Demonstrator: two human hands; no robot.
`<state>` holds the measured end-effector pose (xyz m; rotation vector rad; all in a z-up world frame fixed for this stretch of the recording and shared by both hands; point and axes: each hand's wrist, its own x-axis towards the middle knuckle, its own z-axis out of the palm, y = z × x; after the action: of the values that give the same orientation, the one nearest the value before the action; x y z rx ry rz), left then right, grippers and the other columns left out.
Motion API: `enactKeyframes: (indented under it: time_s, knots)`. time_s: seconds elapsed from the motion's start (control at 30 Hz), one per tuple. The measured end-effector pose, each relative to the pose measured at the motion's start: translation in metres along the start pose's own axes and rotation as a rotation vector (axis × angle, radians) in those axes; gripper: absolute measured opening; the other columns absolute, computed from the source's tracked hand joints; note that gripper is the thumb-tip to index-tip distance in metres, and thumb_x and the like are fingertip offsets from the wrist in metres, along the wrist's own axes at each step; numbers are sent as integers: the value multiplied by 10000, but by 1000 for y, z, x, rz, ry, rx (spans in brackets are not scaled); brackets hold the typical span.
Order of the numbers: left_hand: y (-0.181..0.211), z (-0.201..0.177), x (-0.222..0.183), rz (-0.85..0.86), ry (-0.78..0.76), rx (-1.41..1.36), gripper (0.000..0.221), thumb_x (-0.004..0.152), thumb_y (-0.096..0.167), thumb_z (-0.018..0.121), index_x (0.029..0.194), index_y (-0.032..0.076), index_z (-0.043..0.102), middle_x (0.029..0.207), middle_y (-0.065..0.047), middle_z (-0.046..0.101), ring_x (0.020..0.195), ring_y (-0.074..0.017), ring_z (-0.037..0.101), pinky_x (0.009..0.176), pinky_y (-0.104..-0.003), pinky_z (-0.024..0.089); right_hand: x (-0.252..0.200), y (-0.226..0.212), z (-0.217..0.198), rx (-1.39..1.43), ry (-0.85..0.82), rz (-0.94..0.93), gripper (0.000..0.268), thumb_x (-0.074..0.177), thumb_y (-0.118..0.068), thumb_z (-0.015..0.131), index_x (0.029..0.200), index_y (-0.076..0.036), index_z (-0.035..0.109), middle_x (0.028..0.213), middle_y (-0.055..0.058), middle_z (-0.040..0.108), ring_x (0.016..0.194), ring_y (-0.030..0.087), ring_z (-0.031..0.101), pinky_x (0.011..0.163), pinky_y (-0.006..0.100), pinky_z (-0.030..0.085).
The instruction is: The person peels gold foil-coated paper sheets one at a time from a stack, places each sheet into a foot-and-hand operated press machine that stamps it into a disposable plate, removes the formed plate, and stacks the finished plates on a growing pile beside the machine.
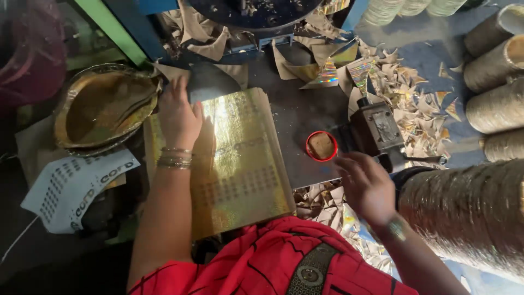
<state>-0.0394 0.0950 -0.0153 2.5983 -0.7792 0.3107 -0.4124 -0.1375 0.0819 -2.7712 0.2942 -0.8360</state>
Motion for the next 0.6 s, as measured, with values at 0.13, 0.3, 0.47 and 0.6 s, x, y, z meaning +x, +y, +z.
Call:
enactKeyframes:
  time_s: [0.13, 0.3, 0.47, 0.6]
  knots:
    - [-9, 39, 3, 184, 207, -32, 478, 968, 289, 666, 1386, 72, 581, 1378, -197, 635, 1270, -375, 547, 1035, -554, 399, 3, 17, 65, -146, -299, 161, 394, 906, -257, 700, 1272, -133, 624, 1063, 114, 703, 846, 364, 701, 689, 469, 569]
    - [-16, 70, -9, 227, 169, -176, 342, 998, 231, 690, 1292, 73, 614, 1134, -134, 658, 1125, -348, 581, 1158, -591, 344, -16, 45, 106, -372, -740, 318, 661, 892, -456, 636, 1463, -162, 481, 948, 140, 709, 770, 383, 714, 598, 499, 568]
    - [-9, 54, -15, 173, 310, -374, 300, 924, 84, 655, 1223, 70, 635, 1126, -145, 658, 1105, -360, 589, 1097, -529, 411, 45, 34, 115, -333, -652, 305, 352, 936, -455, 598, 1190, -220, 665, 956, 101, 745, 835, 331, 740, 687, 474, 576]
    - [-6, 40, -17, 128, 344, -632, 370, 837, -68, 600, 1184, 54, 643, 1151, -157, 659, 1119, -383, 591, 1007, -451, 479, 101, -13, 157, 144, -374, 167, 398, 910, -394, 705, 1159, -85, 664, 1213, 141, 673, 1129, 351, 651, 937, 459, 553]
